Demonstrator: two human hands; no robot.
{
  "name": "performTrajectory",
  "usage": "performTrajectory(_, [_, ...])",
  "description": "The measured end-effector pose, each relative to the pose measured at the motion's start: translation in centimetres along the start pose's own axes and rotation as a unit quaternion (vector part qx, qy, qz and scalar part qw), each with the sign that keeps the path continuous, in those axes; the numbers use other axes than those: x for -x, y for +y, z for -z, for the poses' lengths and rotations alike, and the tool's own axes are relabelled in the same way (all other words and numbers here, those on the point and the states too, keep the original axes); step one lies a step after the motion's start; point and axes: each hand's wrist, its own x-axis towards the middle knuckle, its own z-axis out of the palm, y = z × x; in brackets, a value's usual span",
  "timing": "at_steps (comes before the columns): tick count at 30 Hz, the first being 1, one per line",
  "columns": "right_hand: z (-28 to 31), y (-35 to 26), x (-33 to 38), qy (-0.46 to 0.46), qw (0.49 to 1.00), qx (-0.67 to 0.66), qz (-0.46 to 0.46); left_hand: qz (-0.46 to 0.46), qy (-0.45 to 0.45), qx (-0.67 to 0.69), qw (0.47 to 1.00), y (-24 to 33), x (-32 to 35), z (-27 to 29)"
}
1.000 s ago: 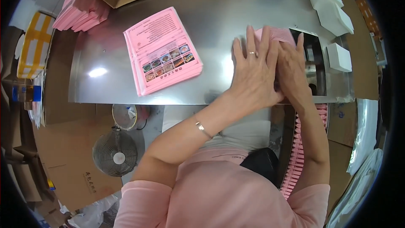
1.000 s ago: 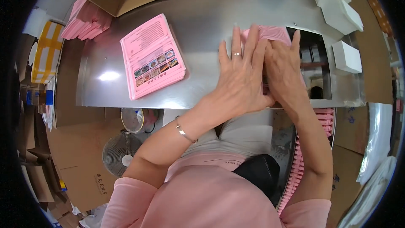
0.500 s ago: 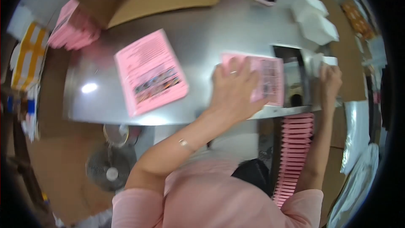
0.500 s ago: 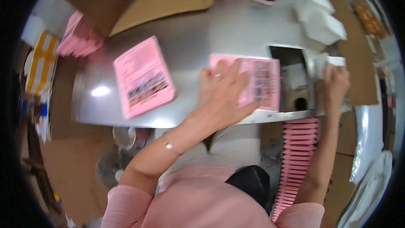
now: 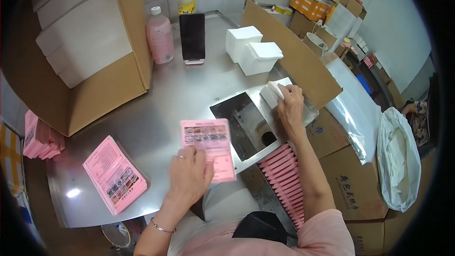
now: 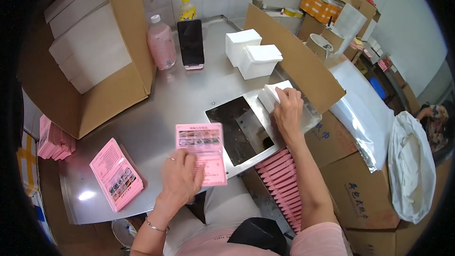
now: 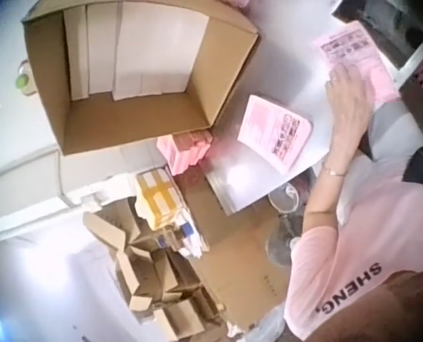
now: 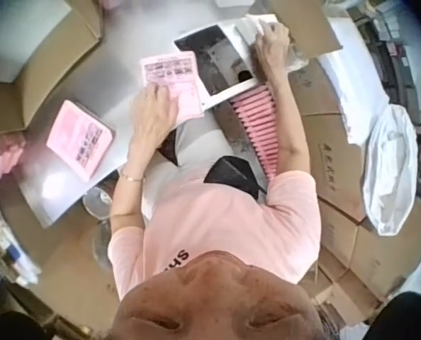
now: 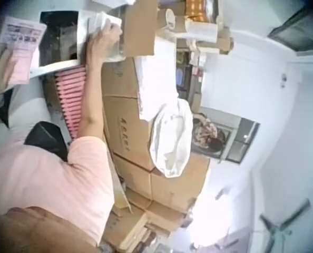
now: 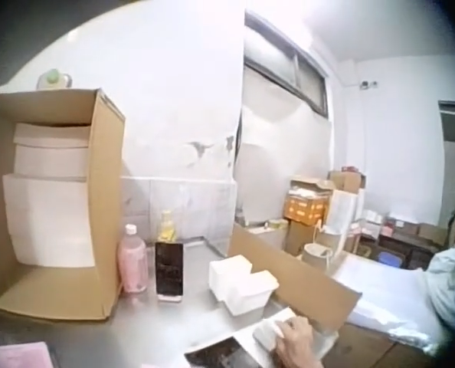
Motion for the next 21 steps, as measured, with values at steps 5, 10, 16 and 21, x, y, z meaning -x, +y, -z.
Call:
performTrajectory(5, [0.6, -11.3, 6.3, -0.108, 0.954, -0.069, 0.272, -0.030, -0.002, 0.068, 0.997, -0.5, 1.1, 1.2])
performTrajectory(10, [0.3, -16.8, 7.0, -0.145, 0.931, -0.188, 0.279, 0.049, -0.039, 0.041, 0.997, -0.5, 0.2, 2.7])
performTrajectory(16, [-5.5, -12.7, 4.4, -0.260, 0.950, -0.119, 0.123, 0.083, -0.041, 0.047, 0.995, 0.4, 0.7, 4.8])
performTrajectory(21, [-2.2, -9.3, 3.3, -0.455, 0.890, 0.027, 0.024, -0.002, -0.020, 0.130, 0.991, -1.0, 4.3, 6.4])
